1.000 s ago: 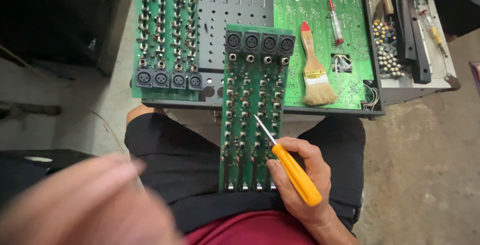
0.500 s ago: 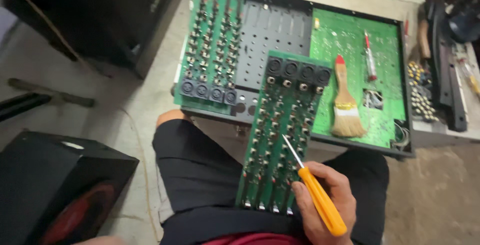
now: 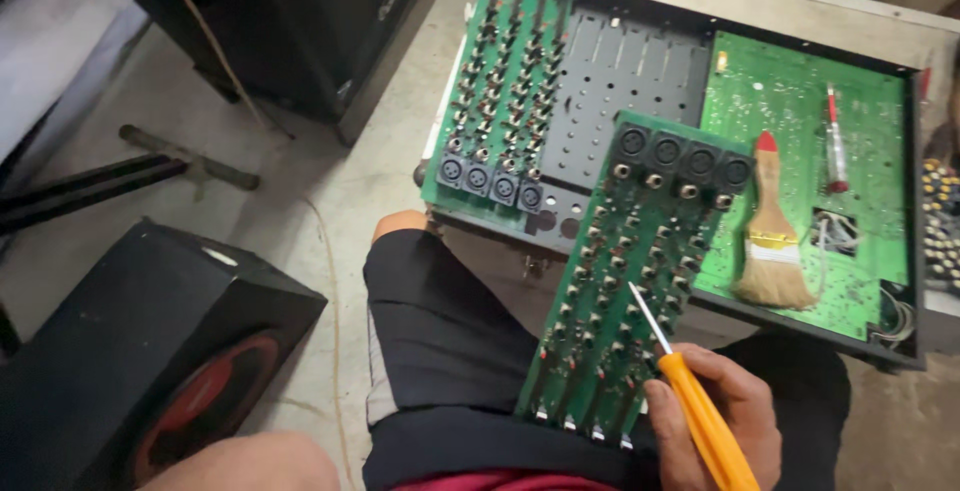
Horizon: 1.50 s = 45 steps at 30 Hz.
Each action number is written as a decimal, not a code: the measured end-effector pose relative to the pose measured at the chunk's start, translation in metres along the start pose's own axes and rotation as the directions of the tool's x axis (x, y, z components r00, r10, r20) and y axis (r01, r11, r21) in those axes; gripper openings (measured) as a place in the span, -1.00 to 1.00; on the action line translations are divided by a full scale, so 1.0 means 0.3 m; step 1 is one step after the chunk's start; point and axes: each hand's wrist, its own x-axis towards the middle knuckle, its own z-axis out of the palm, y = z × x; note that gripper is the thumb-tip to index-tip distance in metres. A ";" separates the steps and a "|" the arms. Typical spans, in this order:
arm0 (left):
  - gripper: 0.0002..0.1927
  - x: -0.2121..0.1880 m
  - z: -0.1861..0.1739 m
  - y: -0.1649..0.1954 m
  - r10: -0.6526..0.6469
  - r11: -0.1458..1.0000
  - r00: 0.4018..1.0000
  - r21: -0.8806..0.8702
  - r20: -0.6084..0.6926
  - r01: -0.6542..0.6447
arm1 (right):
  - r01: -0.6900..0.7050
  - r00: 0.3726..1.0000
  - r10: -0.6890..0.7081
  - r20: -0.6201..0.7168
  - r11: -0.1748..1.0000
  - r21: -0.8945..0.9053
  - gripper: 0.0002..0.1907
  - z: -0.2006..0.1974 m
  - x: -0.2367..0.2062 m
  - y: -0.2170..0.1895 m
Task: The person sits with a disassembled audio mixer chassis on their lap and uses an orange-handled screwdriver to loosen and remove screws from the connector circuit boards, working on the jacks one at a time while steadying the boards with the other hand.
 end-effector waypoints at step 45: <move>-0.84 -0.507 0.051 -0.235 -0.789 0.576 0.583 0.562 0.194 0.593 | -0.020 0.994 0.031 0.103 0.994 -0.106 -0.61 -0.093 0.003 0.137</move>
